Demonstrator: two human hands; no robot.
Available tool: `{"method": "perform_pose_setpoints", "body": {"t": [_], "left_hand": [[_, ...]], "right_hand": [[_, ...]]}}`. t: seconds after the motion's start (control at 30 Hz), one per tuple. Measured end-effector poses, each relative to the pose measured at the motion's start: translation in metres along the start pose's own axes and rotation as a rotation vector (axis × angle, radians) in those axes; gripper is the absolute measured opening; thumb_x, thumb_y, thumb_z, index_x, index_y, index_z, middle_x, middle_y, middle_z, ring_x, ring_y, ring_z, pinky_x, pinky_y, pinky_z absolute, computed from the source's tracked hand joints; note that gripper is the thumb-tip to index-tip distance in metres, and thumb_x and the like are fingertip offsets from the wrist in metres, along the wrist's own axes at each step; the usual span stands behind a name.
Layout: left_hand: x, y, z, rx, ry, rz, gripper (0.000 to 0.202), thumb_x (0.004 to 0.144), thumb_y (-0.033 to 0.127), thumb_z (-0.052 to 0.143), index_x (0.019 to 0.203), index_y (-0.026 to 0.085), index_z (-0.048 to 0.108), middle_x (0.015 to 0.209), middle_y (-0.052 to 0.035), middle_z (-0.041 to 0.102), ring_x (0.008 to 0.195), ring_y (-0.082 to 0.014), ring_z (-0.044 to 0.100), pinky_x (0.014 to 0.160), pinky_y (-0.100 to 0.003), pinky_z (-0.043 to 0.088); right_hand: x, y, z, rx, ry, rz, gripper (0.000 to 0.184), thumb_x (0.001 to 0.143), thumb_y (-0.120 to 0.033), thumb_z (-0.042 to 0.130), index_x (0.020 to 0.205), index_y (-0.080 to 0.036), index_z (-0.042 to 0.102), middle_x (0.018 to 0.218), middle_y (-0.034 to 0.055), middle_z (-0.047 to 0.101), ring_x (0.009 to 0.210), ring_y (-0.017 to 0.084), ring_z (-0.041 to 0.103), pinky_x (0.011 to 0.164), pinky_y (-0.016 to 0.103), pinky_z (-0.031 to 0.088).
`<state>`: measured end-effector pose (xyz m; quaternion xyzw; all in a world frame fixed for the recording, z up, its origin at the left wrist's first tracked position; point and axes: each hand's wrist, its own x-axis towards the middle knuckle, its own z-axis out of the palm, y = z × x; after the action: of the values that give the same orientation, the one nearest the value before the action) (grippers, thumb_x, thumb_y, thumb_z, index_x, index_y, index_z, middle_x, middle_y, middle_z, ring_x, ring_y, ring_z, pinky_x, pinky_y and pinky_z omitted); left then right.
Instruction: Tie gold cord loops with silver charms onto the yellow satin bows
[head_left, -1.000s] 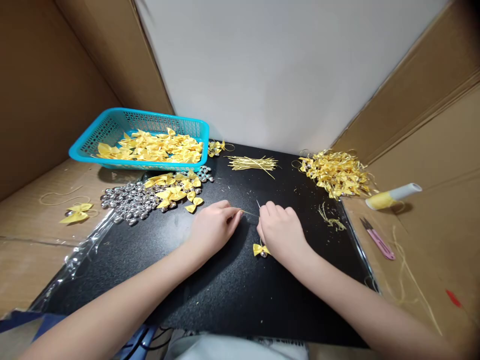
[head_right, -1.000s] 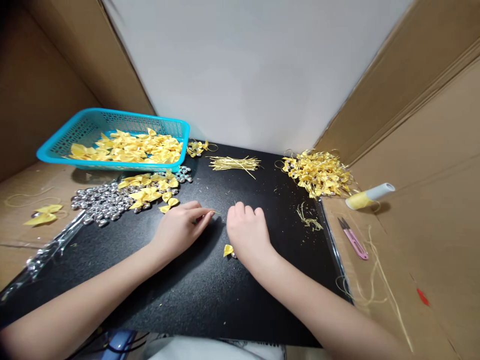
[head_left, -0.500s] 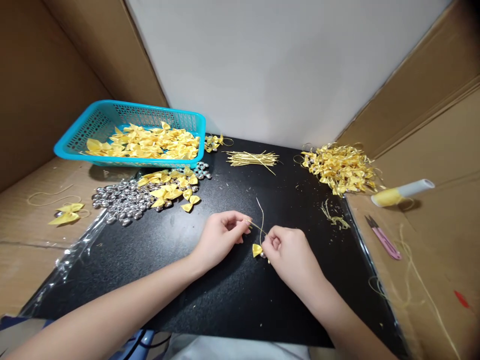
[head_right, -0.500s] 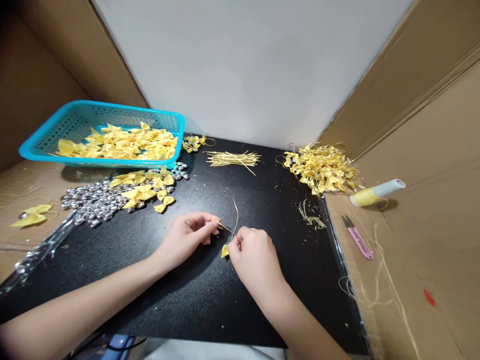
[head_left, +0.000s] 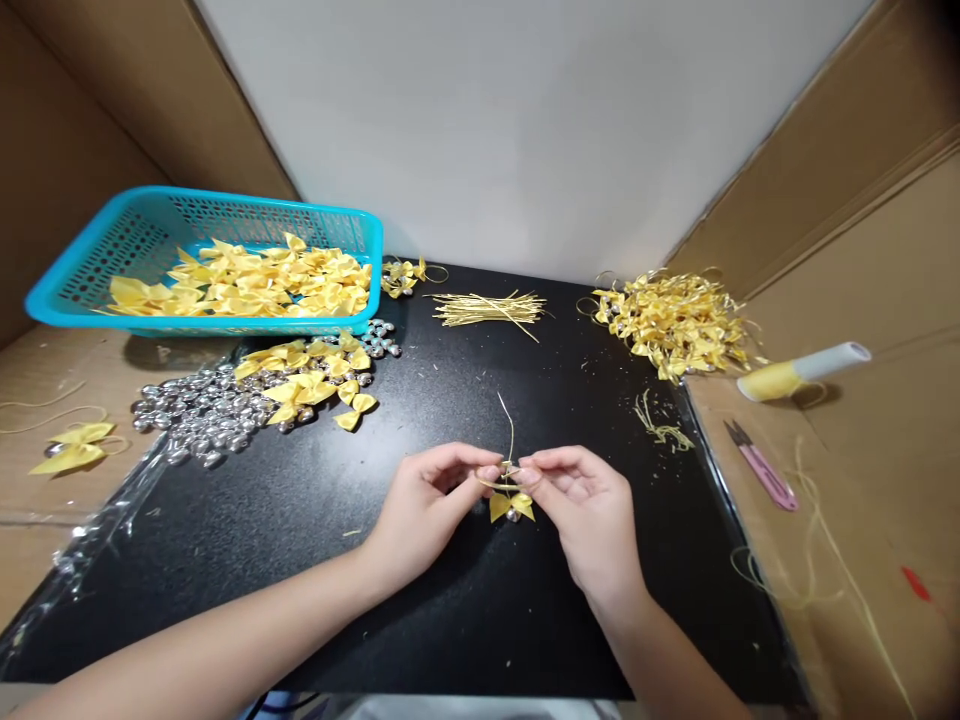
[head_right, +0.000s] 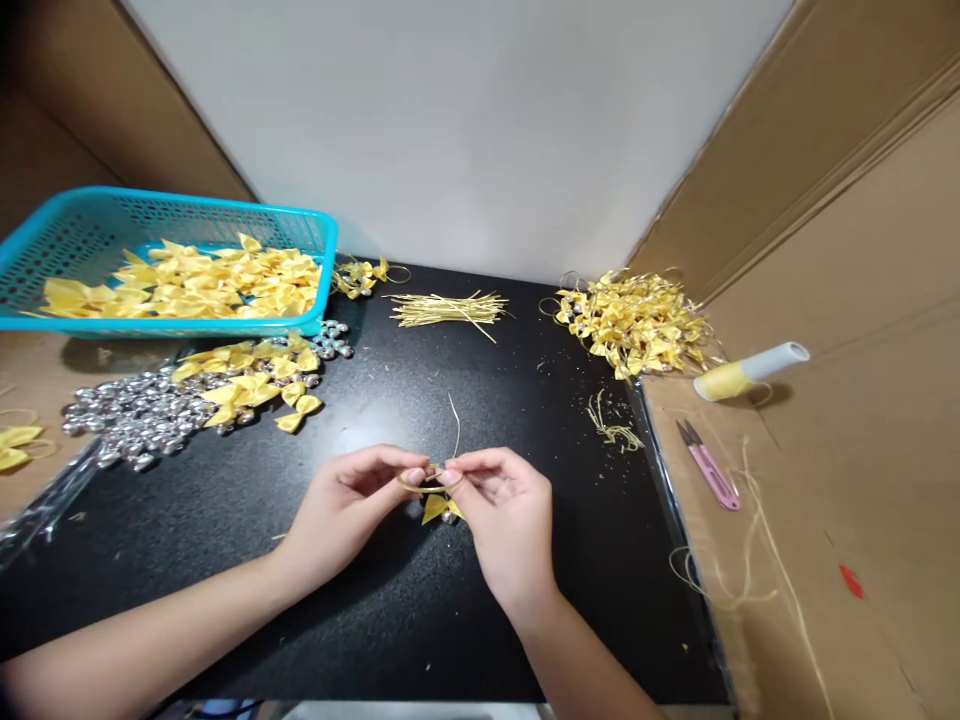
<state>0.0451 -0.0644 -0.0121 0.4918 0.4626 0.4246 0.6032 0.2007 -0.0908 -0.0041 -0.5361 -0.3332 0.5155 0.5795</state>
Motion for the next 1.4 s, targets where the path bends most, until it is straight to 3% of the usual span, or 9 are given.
{"method": "perform_pose_setpoints", "body": {"t": [0.17, 0.4, 1.4], "left_hand": [[-0.002, 0.005, 0.002, 0.01, -0.006, 0.102, 0.009, 0.073, 0.013, 0.073, 0.077, 0.02, 0.078, 0.072, -0.0001, 0.076, 0.064, -0.0096, 0.068, 0.062, -0.014, 0.055], [-0.002, 0.008, -0.001, 0.09, -0.01, 0.182, 0.015, 0.072, 0.009, 0.073, 0.077, 0.022, 0.079, 0.074, -0.0006, 0.076, 0.066, -0.0097, 0.069, 0.061, -0.012, 0.055], [-0.002, 0.007, -0.001, 0.135, 0.039, 0.156, 0.006, 0.072, 0.017, 0.075, 0.076, 0.019, 0.079, 0.075, -0.0036, 0.077, 0.065, -0.0138, 0.07, 0.06, -0.019, 0.056]], "right_hand": [[-0.006, 0.011, 0.004, 0.154, 0.011, 0.016, 0.015, 0.067, -0.019, 0.083, 0.071, -0.02, 0.069, 0.074, 0.0002, 0.075, 0.07, 0.012, 0.071, 0.066, 0.019, 0.058], [-0.004, 0.014, 0.003, 0.157, 0.056, 0.045, 0.017, 0.066, -0.021, 0.084, 0.072, -0.019, 0.069, 0.075, 0.0006, 0.074, 0.069, 0.011, 0.069, 0.062, 0.019, 0.056], [-0.007, 0.017, 0.01, 0.129, 0.075, 0.029, 0.018, 0.066, -0.022, 0.083, 0.07, -0.018, 0.066, 0.073, 0.0011, 0.073, 0.071, 0.014, 0.071, 0.068, 0.025, 0.059]]}}
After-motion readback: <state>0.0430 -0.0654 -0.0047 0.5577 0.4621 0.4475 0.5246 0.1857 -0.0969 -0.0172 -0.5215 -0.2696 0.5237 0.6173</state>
